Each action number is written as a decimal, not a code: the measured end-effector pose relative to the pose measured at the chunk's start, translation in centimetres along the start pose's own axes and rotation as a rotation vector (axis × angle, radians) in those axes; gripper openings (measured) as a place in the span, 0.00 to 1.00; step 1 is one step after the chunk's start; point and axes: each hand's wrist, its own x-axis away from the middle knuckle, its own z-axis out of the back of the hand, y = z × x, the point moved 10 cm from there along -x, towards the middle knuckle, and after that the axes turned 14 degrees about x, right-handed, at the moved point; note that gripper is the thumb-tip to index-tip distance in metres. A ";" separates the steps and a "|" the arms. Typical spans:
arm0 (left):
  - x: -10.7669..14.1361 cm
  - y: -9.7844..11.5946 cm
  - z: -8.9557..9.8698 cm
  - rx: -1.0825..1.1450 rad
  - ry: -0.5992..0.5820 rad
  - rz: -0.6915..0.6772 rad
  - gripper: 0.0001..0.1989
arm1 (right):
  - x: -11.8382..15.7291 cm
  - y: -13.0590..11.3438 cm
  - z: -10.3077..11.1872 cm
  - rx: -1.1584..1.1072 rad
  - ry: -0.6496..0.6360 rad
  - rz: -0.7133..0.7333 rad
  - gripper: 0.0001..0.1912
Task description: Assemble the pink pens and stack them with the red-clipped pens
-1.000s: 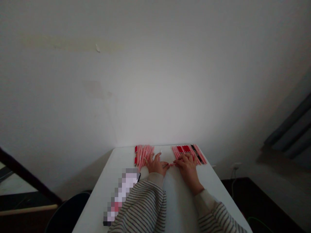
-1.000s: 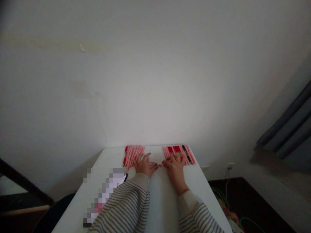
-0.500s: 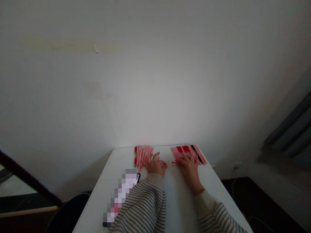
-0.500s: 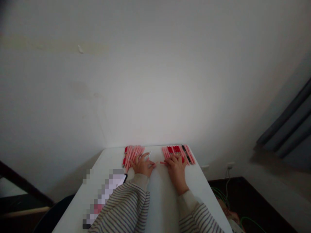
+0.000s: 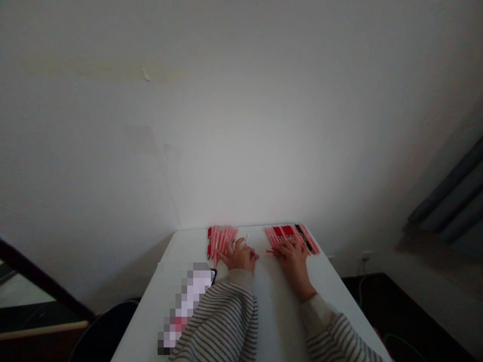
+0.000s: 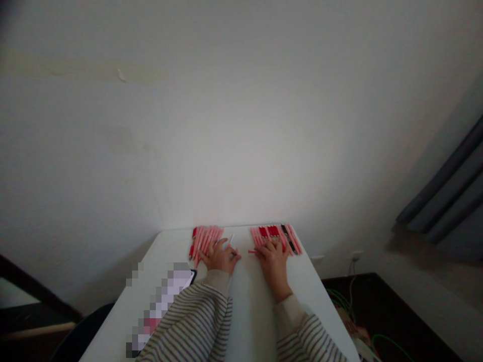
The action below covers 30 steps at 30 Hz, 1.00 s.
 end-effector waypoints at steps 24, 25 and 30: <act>0.2 0.5 -0.4 0.054 -0.033 -0.036 0.08 | -0.2 -0.6 0.8 -0.035 0.001 0.023 0.07; 0.3 0.6 -0.5 0.067 -0.044 -0.041 0.08 | -0.2 -0.7 0.8 -0.037 -0.001 0.029 0.07; 0.5 1.1 -0.5 0.108 -0.069 -0.058 0.07 | -0.2 -1.0 0.8 -0.052 0.004 0.050 0.08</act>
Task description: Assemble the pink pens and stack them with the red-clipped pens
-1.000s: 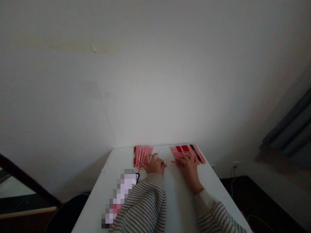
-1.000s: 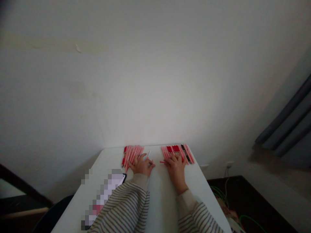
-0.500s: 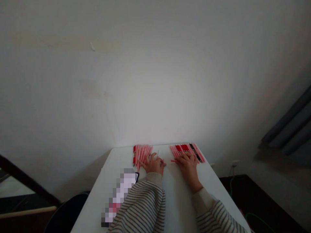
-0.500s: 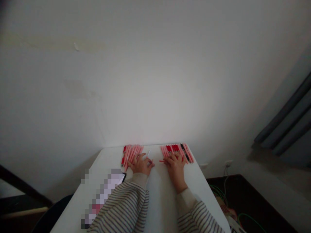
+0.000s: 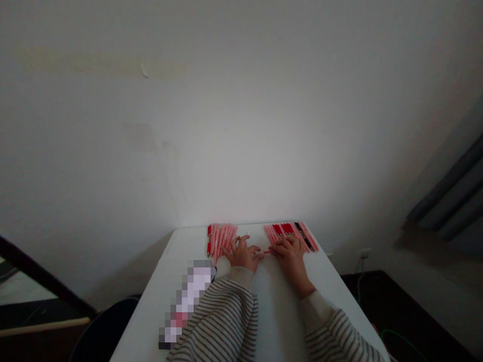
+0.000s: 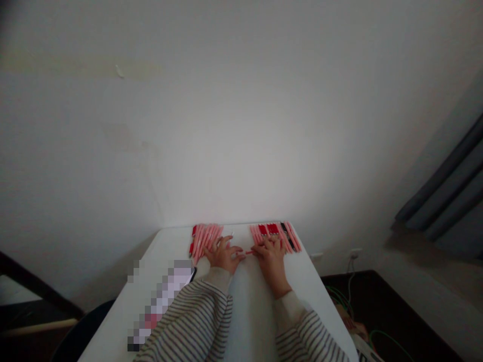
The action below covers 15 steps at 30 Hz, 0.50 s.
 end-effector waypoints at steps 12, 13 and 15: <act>0.1 0.2 -0.1 -0.016 -0.019 0.004 0.04 | 0.0 -0.3 -0.2 -0.033 -0.011 0.023 0.07; 0.1 0.2 -0.1 -0.011 -0.022 0.006 0.04 | 0.0 -0.2 -0.2 -0.028 -0.010 0.019 0.07; 0.1 0.1 -0.1 0.001 -0.030 0.010 0.04 | 0.0 0.0 -0.1 -0.013 -0.002 0.005 0.08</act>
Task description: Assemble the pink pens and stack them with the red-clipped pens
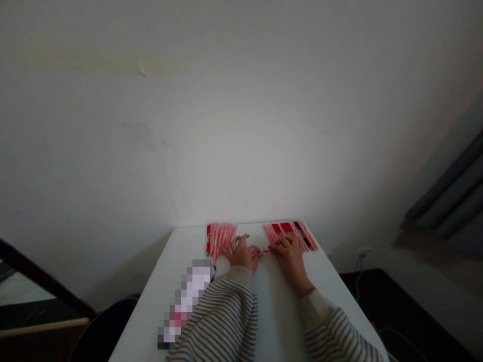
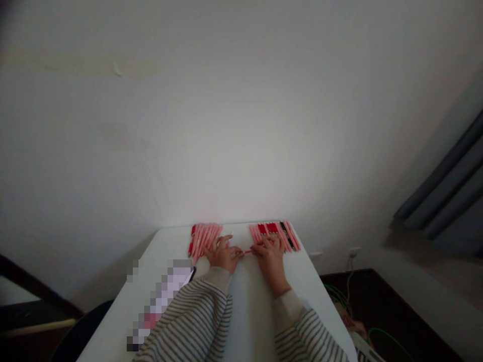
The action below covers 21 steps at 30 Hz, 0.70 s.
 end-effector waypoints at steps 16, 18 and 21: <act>-0.3 -0.2 -0.4 -0.066 0.033 0.006 0.03 | 0.4 1.6 -0.2 0.103 0.025 -0.102 0.09; -0.3 -0.3 -0.5 -0.062 0.025 0.010 0.02 | 0.4 1.7 -0.3 0.103 0.022 -0.102 0.09; -0.4 -0.4 -0.6 -0.060 0.017 0.014 0.03 | 0.4 1.7 -0.4 0.108 0.020 -0.099 0.09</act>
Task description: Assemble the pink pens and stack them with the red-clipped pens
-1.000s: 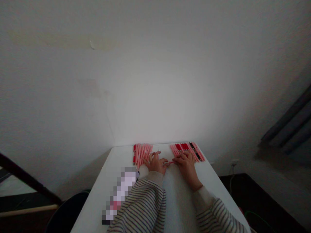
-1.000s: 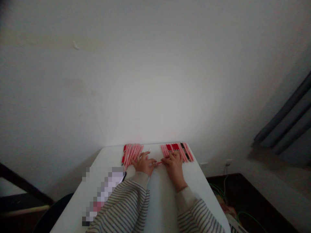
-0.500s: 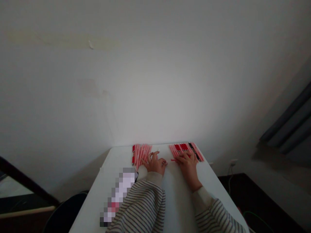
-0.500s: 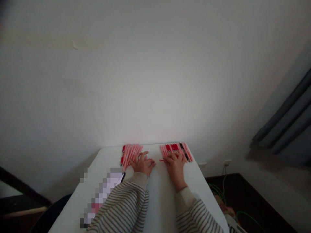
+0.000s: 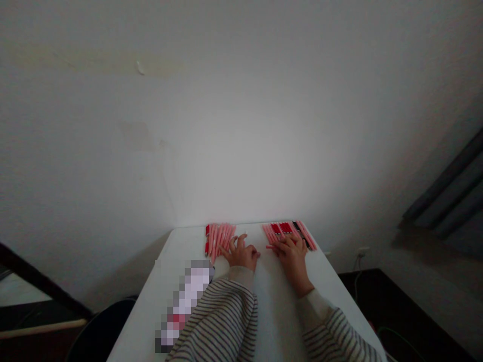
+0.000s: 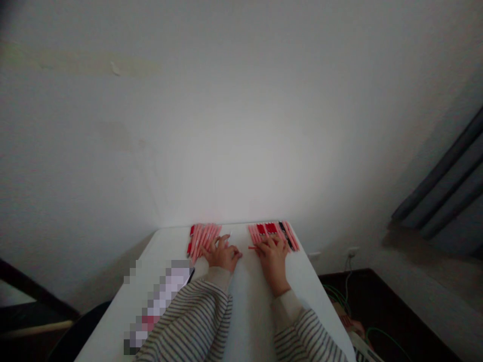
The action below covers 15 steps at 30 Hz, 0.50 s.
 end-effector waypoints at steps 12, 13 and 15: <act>0.3 0.0 0.4 -0.016 0.062 -0.021 0.03 | 0.1 -0.9 0.8 -0.069 0.024 0.039 0.08; 0.4 0.0 0.6 -0.017 0.079 -0.023 0.03 | 0.0 -1.2 0.8 -0.069 0.018 0.058 0.08; 0.6 -0.2 1.3 -0.017 0.115 -0.021 0.03 | -0.1 -2.3 0.8 -0.059 -0.005 0.120 0.08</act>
